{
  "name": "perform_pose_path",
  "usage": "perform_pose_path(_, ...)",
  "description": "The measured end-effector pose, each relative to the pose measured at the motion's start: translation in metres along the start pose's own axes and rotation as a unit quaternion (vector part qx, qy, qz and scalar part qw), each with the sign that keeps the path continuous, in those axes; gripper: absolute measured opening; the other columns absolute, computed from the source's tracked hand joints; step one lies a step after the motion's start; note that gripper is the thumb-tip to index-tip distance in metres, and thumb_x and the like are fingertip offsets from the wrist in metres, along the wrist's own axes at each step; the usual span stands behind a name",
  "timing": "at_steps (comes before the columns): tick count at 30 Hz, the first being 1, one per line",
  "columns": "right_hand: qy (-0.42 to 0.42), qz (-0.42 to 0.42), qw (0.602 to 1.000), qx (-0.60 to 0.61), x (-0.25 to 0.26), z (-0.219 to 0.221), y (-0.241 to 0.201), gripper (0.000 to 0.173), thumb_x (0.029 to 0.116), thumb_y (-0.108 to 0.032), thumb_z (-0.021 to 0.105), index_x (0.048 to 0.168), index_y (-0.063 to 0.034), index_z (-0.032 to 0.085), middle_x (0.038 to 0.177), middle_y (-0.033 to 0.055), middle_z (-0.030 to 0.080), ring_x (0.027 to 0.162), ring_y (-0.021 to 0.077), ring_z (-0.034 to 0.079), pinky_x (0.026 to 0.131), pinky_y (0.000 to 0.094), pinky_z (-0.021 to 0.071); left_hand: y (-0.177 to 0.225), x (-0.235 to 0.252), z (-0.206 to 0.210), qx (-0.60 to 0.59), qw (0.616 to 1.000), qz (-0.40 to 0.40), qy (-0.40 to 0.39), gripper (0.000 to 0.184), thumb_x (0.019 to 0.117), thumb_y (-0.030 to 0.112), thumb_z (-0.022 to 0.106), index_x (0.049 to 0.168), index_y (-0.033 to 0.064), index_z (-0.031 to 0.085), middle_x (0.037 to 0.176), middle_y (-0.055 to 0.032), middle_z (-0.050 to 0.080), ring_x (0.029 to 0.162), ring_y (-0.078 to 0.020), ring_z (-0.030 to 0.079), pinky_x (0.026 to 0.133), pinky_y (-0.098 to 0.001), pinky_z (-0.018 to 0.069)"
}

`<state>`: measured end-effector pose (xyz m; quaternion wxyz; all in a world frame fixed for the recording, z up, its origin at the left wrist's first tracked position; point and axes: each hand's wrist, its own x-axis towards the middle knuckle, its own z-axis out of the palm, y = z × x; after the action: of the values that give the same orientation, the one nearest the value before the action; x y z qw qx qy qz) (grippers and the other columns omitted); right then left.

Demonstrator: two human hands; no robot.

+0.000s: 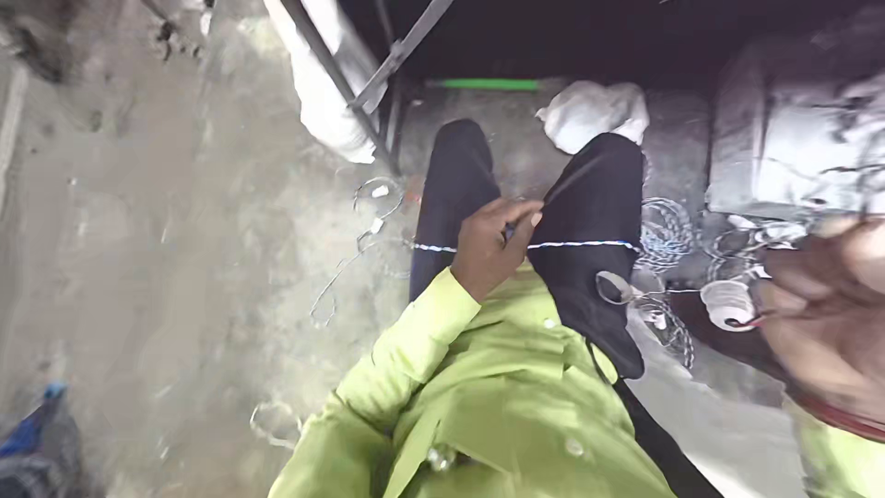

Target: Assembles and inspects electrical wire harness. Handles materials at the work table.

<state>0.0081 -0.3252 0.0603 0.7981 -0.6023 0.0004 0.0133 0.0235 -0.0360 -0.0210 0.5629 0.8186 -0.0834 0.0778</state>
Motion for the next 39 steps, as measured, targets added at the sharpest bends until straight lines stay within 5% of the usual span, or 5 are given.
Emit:
perform_pose_path(7,0.001,-0.019,0.991,-0.13,0.01,0.015,-0.017,0.014,0.0998,-0.014,0.063,0.099,-0.0113,0.077,0.074,-0.0068,0.066,0.051,-0.0003,0.049,0.045,0.0146,0.043,-0.034,0.013,0.032,-0.014,0.934,-0.14,-0.33,0.034,0.1101,0.024,0.046,0.125,0.0031,0.069,0.102,-0.0119,0.073,0.086,-0.0213,0.071,0.082,-0.0435,0.0599)
perform_pose_path(19,-0.045,0.278,0.942,0.184,-0.005,0.03,-0.006,0.025,0.1083,-0.024,0.046,0.119,-0.0117,0.064,0.084,-0.0016,0.06,0.059,0.0007,0.056,0.052,0.0137,0.0508,-0.021,0.034,0.01,-0.163,0.922,-0.234,-0.263,0.024,0.1049,0.012,0.053,0.113,0.0006,0.073,0.089,-0.003,0.07,0.072,-0.0071,0.061,0.067,-0.0235,0.0515)
perform_pose_path(28,0.012,0.225,0.971,0.079,0.012,0.074,0.027,0.025,0.1059,-0.019,0.056,0.125,-0.0119,0.07,0.103,-0.0006,0.07,0.08,0.0062,0.064,0.07,0.0235,0.057,-0.018,0.042,-0.005,-0.096,0.939,-0.141,-0.3,0.032,0.0985,0.022,0.069,0.127,0.0082,0.071,0.108,-0.0047,0.075,0.092,-0.01,0.069,0.085,-0.0325,0.0584)
perform_pose_path(36,-0.034,0.055,0.994,-0.093,0.053,0.083,0.054,0.014,0.0936,-0.004,0.072,0.107,-0.0001,0.075,0.089,0.0022,0.073,0.074,0.0059,0.065,0.07,0.0222,0.0571,0.003,0.041,0.001,-0.107,0.928,-0.128,-0.332,0.033,0.0815,0.021,0.087,0.108,0.0072,0.072,0.087,-0.0038,0.068,0.069,-0.0107,0.061,0.061,-0.0267,0.0522)
perform_pose_path(39,-0.018,0.096,0.992,-0.082,0.055,0.09,0.055,0.014,0.0948,-0.004,0.071,0.108,-0.0007,0.074,0.088,0.0037,0.072,0.073,0.0079,0.066,0.068,0.0235,0.0577,0.009,0.046,0.012,-0.123,0.936,-0.133,-0.303,0.028,0.0872,0.022,0.082,0.108,0.0045,0.074,0.094,-0.0056,0.075,0.083,-0.0128,0.071,0.078,-0.035,0.0614)
